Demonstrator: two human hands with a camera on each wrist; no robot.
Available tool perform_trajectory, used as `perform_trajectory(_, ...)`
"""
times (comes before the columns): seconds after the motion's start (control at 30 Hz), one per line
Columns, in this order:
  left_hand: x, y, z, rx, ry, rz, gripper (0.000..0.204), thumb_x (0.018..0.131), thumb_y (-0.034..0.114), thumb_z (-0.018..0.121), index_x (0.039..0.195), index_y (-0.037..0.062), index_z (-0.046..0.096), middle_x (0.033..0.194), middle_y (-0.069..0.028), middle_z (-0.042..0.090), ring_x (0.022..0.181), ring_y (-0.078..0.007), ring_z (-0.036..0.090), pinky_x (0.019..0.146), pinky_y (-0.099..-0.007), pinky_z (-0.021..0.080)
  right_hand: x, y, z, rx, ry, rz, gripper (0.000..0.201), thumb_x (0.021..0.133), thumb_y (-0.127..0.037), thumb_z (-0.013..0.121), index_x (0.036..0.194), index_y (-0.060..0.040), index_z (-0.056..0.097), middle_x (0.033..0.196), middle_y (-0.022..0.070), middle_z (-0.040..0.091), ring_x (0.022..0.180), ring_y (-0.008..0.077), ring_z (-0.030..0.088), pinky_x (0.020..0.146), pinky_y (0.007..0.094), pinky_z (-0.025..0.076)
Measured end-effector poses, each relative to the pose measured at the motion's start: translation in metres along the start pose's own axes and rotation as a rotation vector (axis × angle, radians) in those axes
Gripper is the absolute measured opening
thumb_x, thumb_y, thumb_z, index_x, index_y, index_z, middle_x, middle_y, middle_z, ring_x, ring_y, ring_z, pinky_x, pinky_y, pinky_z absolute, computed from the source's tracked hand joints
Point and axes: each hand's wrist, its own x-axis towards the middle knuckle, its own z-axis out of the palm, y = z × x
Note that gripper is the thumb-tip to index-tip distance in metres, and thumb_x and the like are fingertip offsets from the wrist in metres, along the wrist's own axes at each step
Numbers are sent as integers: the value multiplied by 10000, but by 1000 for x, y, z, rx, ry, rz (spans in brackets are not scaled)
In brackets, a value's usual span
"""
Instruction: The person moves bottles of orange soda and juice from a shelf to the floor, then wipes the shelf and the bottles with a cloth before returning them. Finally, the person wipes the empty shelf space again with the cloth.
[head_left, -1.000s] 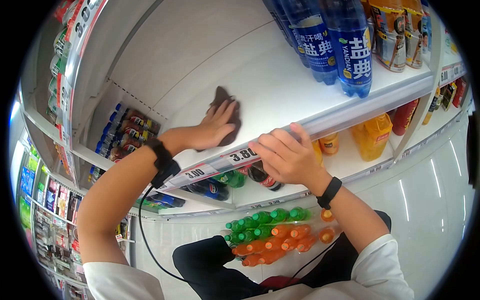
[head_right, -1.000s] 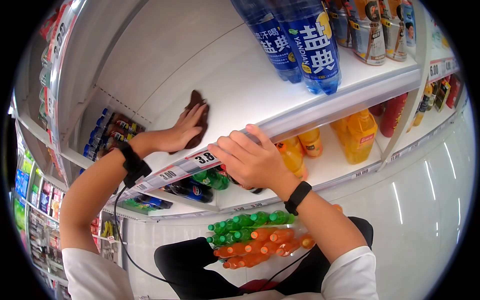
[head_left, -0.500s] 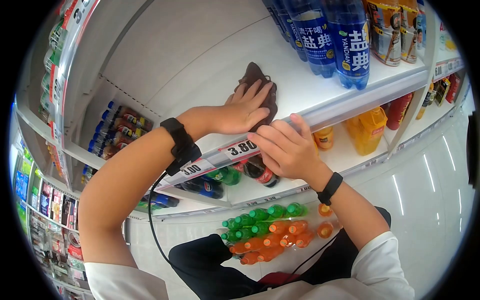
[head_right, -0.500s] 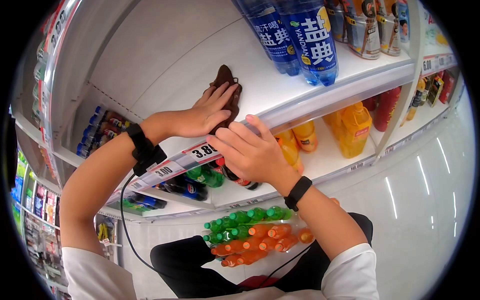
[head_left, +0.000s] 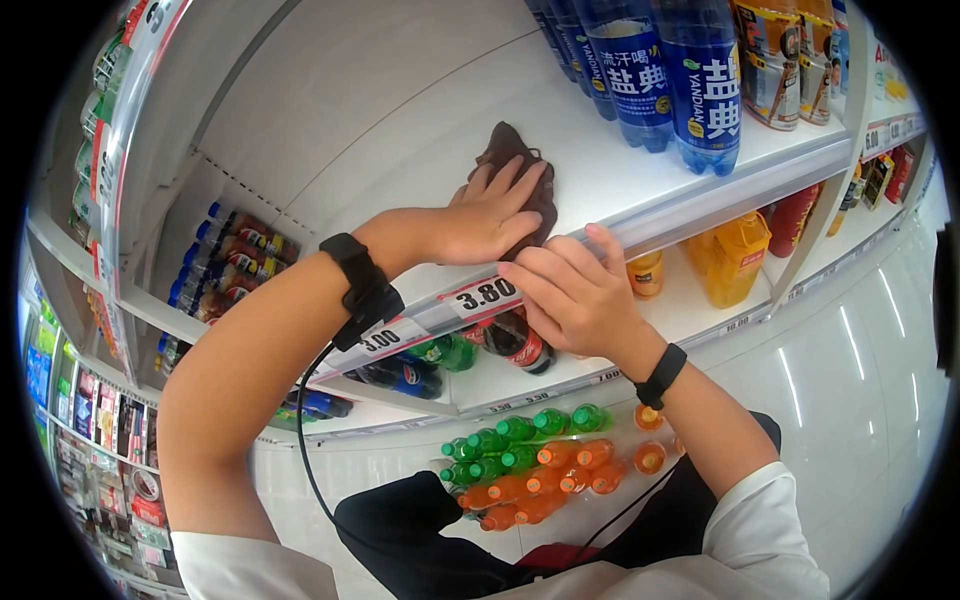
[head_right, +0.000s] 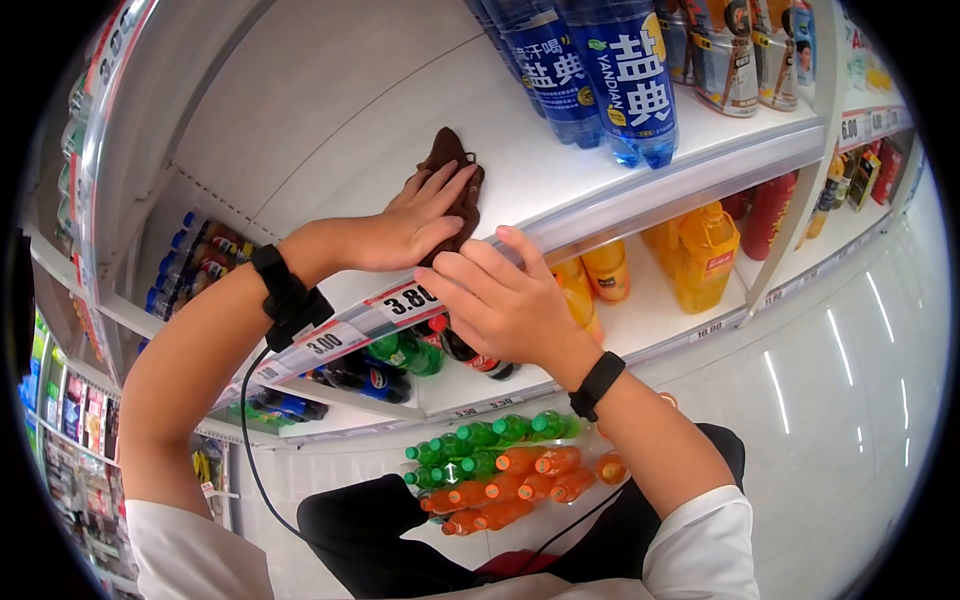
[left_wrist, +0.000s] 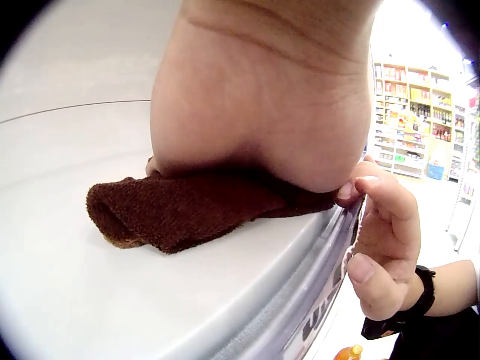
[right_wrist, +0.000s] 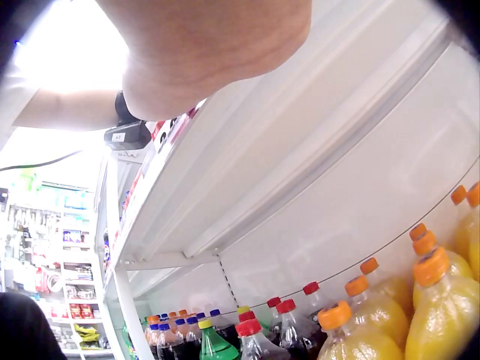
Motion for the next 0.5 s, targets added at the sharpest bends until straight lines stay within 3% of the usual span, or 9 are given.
perform_trajectory(0.07,0,3,-4,27,-16,11,425,1012,327,266,1159,14,512,1590,-253,58,1450,-489,30,1185,-556,76,0,0,0,-1,-5,0,381,750,-197,650,1130,-180,672,1121,-28,599,1080,157,545,1071,434,322)
perform_trajectory(0.13,-4,11,-12,1,-43,-9,477,1006,344,261,1309,25,445,1591,-252,52,1448,-496,24,1187,-549,75,0,0,0,-3,1,-1,380,749,-196,650,1128,-181,672,1115,-32,600,1074,155,549,1070,434,323)
perform_trajectory(0.17,-4,12,-11,0,-44,-9,477,1006,344,261,1309,25,445,1591,-252,52,1448,-496,24,1187,-549,75,0,0,1,-3,0,-1,380,749,-196,650,1128,-181,672,1115,-32,600,1074,155,549,1070,434,323)
perform_trajectory(0.23,-3,11,-10,-65,-26,-83,562,1000,367,254,1450,31,290,1593,-249,42,1444,-503,19,1190,-537,79,-1,1,1,-9,9,-9,377,751,-192,648,1128,-183,673,1107,-33,602,1065,153,553,1069,431,322)
perform_trajectory(0.33,-3,13,-13,-50,-57,-82,625,993,387,257,1503,36,174,1594,-247,38,1442,-509,22,1189,-530,94,0,1,2,-9,22,-11,365,756,-186,643,1120,-184,676,1099,-34,605,1053,149,558,1067,425,322)
perform_trajectory(0.5,-4,17,-14,-117,-32,-154,652,983,401,276,1521,57,141,1596,-244,40,1442,-507,34,1185,-531,110,-2,1,5,-10,34,-9,347,760,-177,636,1104,-184,682,1090,-35,608,1040,144,564,1064,420,321)
